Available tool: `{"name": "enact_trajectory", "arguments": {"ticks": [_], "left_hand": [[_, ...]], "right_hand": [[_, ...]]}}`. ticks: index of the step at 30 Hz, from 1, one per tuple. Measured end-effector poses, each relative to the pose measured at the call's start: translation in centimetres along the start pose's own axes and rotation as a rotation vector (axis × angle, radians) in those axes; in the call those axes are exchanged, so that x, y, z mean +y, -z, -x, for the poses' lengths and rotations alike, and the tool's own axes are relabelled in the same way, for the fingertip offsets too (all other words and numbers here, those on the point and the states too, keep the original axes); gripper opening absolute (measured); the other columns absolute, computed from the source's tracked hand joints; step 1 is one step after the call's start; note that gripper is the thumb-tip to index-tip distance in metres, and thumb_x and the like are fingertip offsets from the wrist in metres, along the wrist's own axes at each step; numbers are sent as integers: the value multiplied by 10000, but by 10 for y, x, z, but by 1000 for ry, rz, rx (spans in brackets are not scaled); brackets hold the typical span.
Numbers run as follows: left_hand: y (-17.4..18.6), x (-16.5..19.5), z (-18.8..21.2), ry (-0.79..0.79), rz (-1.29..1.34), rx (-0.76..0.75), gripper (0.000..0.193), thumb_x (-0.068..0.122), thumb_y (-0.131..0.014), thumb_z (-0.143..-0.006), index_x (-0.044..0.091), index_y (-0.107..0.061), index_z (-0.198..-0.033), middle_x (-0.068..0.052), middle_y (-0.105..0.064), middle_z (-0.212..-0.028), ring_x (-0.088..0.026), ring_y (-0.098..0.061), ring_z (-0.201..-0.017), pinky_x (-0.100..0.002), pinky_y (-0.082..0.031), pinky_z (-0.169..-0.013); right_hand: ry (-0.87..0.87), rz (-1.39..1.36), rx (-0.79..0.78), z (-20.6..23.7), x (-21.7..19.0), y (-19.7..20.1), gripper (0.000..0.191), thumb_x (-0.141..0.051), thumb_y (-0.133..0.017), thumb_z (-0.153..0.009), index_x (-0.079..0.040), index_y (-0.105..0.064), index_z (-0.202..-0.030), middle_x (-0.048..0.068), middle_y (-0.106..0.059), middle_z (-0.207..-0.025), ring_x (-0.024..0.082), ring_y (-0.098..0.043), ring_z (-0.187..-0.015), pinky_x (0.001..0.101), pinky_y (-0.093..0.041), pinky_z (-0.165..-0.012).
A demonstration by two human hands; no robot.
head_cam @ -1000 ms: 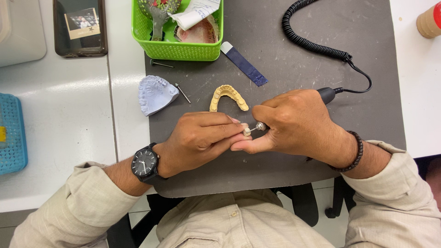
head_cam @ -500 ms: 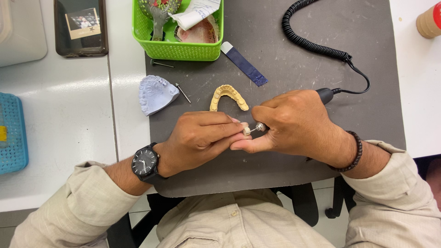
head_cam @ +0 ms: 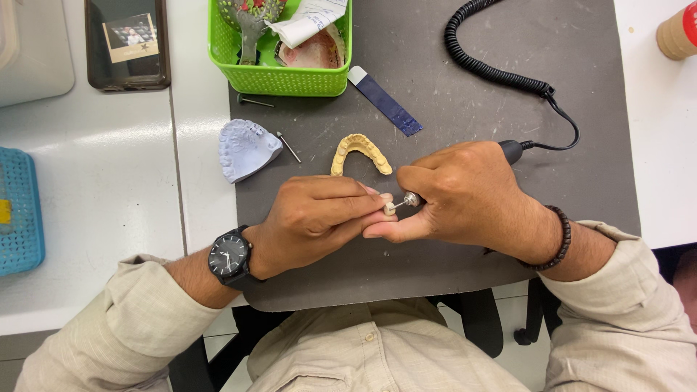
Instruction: The person holds a small dental prosthetic tooth in one hand and grinds its surface with a rotary grinding tool, repositioning it repeatedly. They then set the tool down, pick up a yellow denture arch, and press the ground tooth into place on the arch, checking the fit.
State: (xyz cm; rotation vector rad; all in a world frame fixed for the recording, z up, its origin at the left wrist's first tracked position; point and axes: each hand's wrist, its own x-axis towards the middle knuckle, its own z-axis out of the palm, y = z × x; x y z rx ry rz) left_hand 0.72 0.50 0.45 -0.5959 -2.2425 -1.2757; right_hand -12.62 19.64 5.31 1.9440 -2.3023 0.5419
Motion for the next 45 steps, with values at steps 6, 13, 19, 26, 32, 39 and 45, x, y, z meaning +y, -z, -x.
{"name": "enact_trajectory", "arguments": {"ticks": [6,13,19,26,32,39,45], "left_hand": [[0,1,0,21,5,10,265,39,-824,-870,20,-737,-1119,-88,-751,-985,-223,-764,-872,-313,-634,-776],[1,2,0,22,18,5,246,42,-823,-875,21,-734,-1103,-79,-747,-963,-223,-769,-889,-313,-635,-780],[0,2,0,11,0,8,237,41,-821,-872,23,-739,-1094,-79,-742,-953,-228,-768,-890,-320,-632,-784],[0,1,0,15,-9,-2,246,45,-821,-871,19,-730,-1097,-83,-745,-976,-231,-758,-858,-315,-623,-753],[0,1,0,9,6,-28,249,54,-825,-871,24,-734,-1101,-75,-738,-959,-224,-749,-826,-317,-611,-717],[1,1,0,6,10,-40,234,49,-823,-874,32,-736,-1091,-76,-737,-956,-224,-745,-818,-316,-606,-706],[0,0,0,-10,-1,-23,244,54,-821,-882,30,-733,-1108,-85,-740,-986,-223,-752,-847,-311,-619,-739]], "right_hand": [[-24,-21,-50,0,0,-1,722,-710,-826,-715,-101,-511,-487,11,-465,-406,178,-462,-329,341,-360,-338],[-4,-21,14,0,1,0,702,-692,-824,-717,-87,-523,-524,19,-466,-438,183,-466,-362,338,-363,-358],[-15,-38,-25,0,0,-1,704,-696,-821,-724,-98,-523,-501,12,-468,-422,174,-469,-346,336,-364,-348],[2,-32,-18,1,0,0,707,-693,-818,-747,-106,-502,-511,8,-467,-445,184,-462,-366,342,-356,-367],[-3,33,15,0,1,4,780,-767,-821,-651,-88,-469,-499,22,-426,-418,194,-440,-349,346,-338,-350],[-1,18,-16,0,0,4,769,-780,-803,-661,-101,-481,-499,5,-442,-415,169,-445,-344,338,-344,-340],[8,10,-26,1,1,1,762,-767,-805,-692,-108,-477,-493,1,-450,-420,157,-455,-346,326,-358,-348]]}}
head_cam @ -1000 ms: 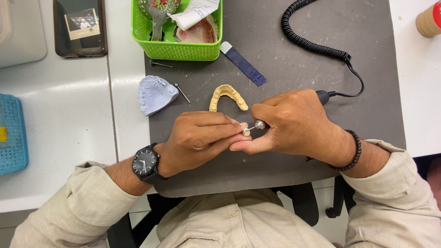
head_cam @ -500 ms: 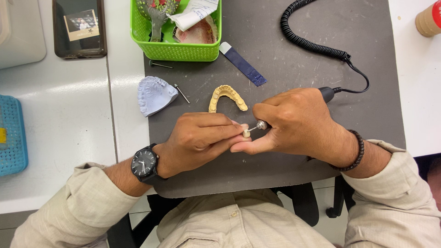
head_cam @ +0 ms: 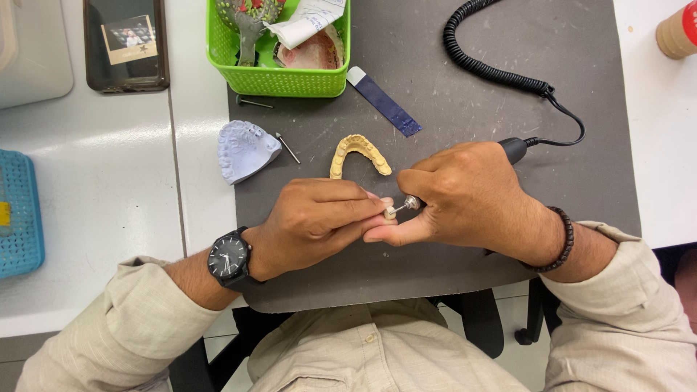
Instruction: The person holds a small dental prosthetic tooth in one hand and grinds its surface with a rotary grinding tool, repositioning it repeatedly. They then set the tool down, pick up a yellow denture arch, and press the ground tooth into place on the arch, checking the fit.
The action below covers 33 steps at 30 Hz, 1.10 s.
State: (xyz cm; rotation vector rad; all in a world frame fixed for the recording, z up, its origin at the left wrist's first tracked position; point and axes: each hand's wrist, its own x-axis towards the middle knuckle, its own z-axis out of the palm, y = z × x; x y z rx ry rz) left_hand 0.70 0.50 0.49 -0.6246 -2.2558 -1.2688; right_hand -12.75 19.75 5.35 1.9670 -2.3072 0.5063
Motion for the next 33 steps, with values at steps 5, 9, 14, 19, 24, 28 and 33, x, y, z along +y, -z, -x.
{"name": "enact_trajectory", "arguments": {"ticks": [5,9,14,19,24,28,33], "left_hand": [[1,0,1,12,7,-7,246,56,-830,-873,21,-742,-1100,-81,-745,-968,-217,-754,-834,-310,-618,-727],[0,0,1,0,11,14,238,52,-829,-877,24,-739,-1095,-83,-746,-984,-214,-760,-854,-308,-630,-751],[0,1,1,14,11,15,240,50,-830,-871,22,-741,-1092,-83,-745,-961,-216,-762,-862,-312,-632,-763],[1,1,0,-1,16,17,239,45,-824,-881,17,-733,-1100,-71,-742,-944,-223,-775,-936,-322,-640,-809],[1,1,-1,-9,12,17,224,36,-819,-882,17,-729,-1086,-75,-743,-946,-229,-776,-949,-328,-641,-817],[1,1,-1,8,-4,23,231,48,-827,-878,23,-738,-1090,-78,-735,-927,-221,-766,-886,-323,-631,-775],[0,1,0,19,4,12,248,61,-829,-870,25,-736,-1097,-86,-744,-965,-213,-753,-829,-311,-621,-732]], "right_hand": [[-5,6,34,0,-1,1,765,-759,-805,-678,-92,-476,-494,22,-442,-419,186,-451,-350,339,-358,-354],[-10,-14,15,0,-1,1,751,-756,-805,-683,-102,-486,-500,12,-453,-423,174,-458,-347,333,-358,-349],[-12,-16,-6,1,-2,0,737,-736,-814,-710,-110,-490,-494,10,-459,-422,181,-464,-351,341,-360,-358],[-12,-35,33,0,-1,0,713,-715,-816,-708,-102,-508,-515,17,-473,-435,191,-475,-360,342,-363,-359],[-7,-46,10,0,-1,-1,698,-702,-818,-719,-105,-518,-516,13,-484,-446,190,-491,-370,339,-374,-365],[-13,-43,-21,0,-1,-2,705,-699,-822,-730,-111,-512,-497,9,-477,-433,179,-478,-355,337,-369,-359],[-21,-4,26,0,0,1,746,-731,-830,-681,-89,-497,-498,20,-452,-422,179,-457,-347,338,-354,-346]]}}
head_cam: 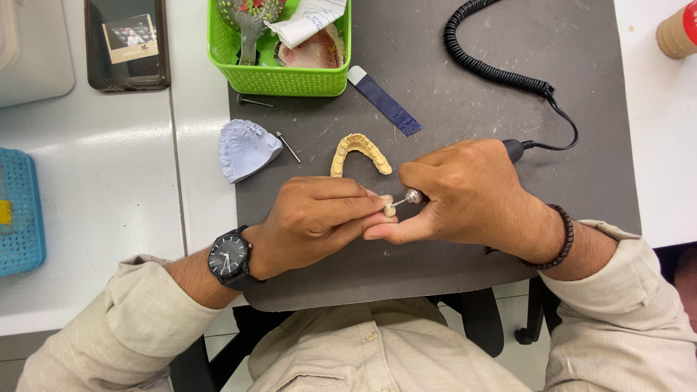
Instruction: The person holds a small dental prosthetic tooth in one hand and grinds its surface with a rotary grinding tool, repositioning it repeatedly. They then set the tool down, pick up a yellow denture arch, and press the ground tooth into place on the arch, checking the fit.
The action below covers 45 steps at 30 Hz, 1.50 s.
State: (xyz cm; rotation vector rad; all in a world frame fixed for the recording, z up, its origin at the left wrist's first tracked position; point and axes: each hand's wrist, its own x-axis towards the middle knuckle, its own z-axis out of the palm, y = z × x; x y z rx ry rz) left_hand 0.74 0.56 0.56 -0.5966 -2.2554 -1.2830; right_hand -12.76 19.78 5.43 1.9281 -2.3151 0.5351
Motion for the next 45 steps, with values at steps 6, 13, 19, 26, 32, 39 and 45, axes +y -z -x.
{"name": "enact_trajectory", "arguments": {"ticks": [6,13,19,26,32,39,45], "left_hand": [[0,0,1,6,7,-9,234,43,-823,-875,23,-736,-1091,-76,-747,-965,-224,-754,-828,-313,-615,-721],[-1,-1,1,-2,-7,4,223,49,-820,-880,36,-739,-1087,-76,-744,-982,-223,-754,-840,-316,-622,-736],[-1,-1,2,17,-5,-8,204,62,-824,-873,38,-754,-1064,-73,-746,-961,-219,-750,-809,-315,-612,-703],[-1,-1,1,16,-23,-8,190,63,-831,-878,39,-755,-1050,-75,-743,-946,-219,-743,-793,-315,-608,-693],[2,0,-1,-6,6,-24,231,63,-821,-883,27,-739,-1095,-78,-739,-960,-224,-754,-837,-318,-616,-731],[2,-1,-1,-14,17,-45,228,53,-824,-887,22,-739,-1095,-83,-735,-951,-222,-751,-825,-317,-612,-719],[1,0,0,-12,9,-29,242,50,-821,-885,21,-742,-1112,-86,-737,-960,-220,-747,-820,-314,-612,-716]], "right_hand": [[-10,9,-24,-1,-1,0,749,-752,-814,-673,-92,-505,-499,13,-456,-420,175,-469,-350,332,-367,-351],[-5,-1,-34,0,-1,-1,730,-731,-820,-707,-103,-510,-500,8,-467,-421,169,-477,-352,329,-375,-358],[-13,12,-18,-1,-2,0,750,-738,-813,-684,-87,-498,-484,22,-460,-402,181,-470,-334,340,-366,-338],[10,7,-52,1,-1,-1,729,-742,-810,-728,-117,-513,-500,-6,-466,-426,159,-474,-349,323,-369,-360],[7,22,20,1,-1,1,753,-762,-818,-670,-93,-508,-516,10,-440,-425,174,-451,-354,335,-344,-348],[-11,17,-25,-1,-2,2,757,-770,-817,-641,-94,-507,-499,12,-449,-412,176,-462,-345,338,-350,-340],[-9,15,-40,0,-2,2,746,-760,-807,-684,-106,-501,-500,7,-470,-425,174,-479,-356,332,-368,-352]]}}
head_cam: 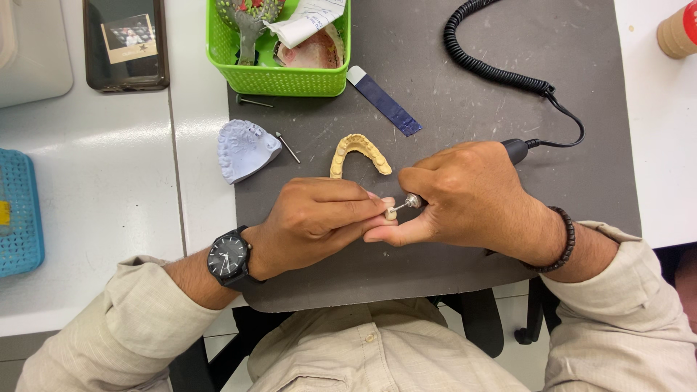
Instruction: The person holds a small dental prosthetic tooth in one hand and grinds its surface with a rotary grinding tool, repositioning it repeatedly. They then set the tool down, pick up a yellow denture arch, and press the ground tooth into place on the arch, checking the fit.
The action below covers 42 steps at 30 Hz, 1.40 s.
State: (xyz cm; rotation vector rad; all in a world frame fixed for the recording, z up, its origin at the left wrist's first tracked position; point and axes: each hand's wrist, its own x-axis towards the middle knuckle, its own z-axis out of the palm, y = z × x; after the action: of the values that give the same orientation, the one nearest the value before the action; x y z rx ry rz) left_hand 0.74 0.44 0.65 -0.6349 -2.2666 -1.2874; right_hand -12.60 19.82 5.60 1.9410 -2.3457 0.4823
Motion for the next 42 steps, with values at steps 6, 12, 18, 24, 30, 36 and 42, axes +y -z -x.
{"name": "enact_trajectory", "arguments": {"ticks": [6,12,18,24,30,36,42], "left_hand": [[0,0,0,5,-3,7,236,55,-823,-888,24,-741,-1108,-79,-735,-951,-218,-749,-827,-314,-614,-722],[1,1,-1,1,-3,17,232,51,-821,-885,22,-741,-1100,-84,-743,-969,-212,-755,-837,-306,-621,-731],[0,1,-2,5,-10,25,229,40,-819,-885,18,-739,-1099,-74,-742,-933,-214,-764,-866,-311,-628,-757],[2,2,-2,-8,5,30,231,36,-809,-899,11,-728,-1115,-72,-747,-949,-215,-772,-924,-315,-640,-807],[1,1,-2,1,-3,38,243,28,-812,-883,10,-733,-1112,-74,-743,-934,-225,-772,-921,-323,-638,-798],[1,1,-2,-5,-17,37,251,30,-815,-880,12,-730,-1116,-74,-745,-948,-227,-773,-948,-323,-639,-806],[4,-2,-3,-15,-146,114,253,46,-814,-935,12,-728,-1171,-103,-723,-968,-233,-761,-909,-328,-620,-761]], "right_hand": [[-3,21,23,-1,0,0,769,-776,-800,-659,-92,-493,-486,22,-459,-401,187,-473,-338,344,-361,-338],[12,-17,28,-1,0,0,734,-747,-801,-699,-106,-502,-503,11,-473,-425,174,-473,-350,333,-364,-351],[15,-9,20,-1,-1,-1,724,-727,-811,-723,-112,-507,-492,9,-471,-422,180,-469,-351,338,-366,-362],[15,-25,35,-1,-1,0,713,-712,-808,-715,-98,-517,-499,19,-472,-427,185,-470,-350,339,-365,-356],[12,-46,18,-1,-2,-1,688,-690,-815,-737,-113,-529,-495,13,-487,-429,186,-483,-352,341,-371,-361],[8,-36,9,-1,-3,0,685,-662,-846,-727,-96,-536,-496,28,-494,-428,203,-494,-355,354,-381,-366],[59,-302,173,3,4,10,296,-277,-896,-793,-82,-675,-760,20,-579,-561,170,-559,-463,307,-441,-482]]}}
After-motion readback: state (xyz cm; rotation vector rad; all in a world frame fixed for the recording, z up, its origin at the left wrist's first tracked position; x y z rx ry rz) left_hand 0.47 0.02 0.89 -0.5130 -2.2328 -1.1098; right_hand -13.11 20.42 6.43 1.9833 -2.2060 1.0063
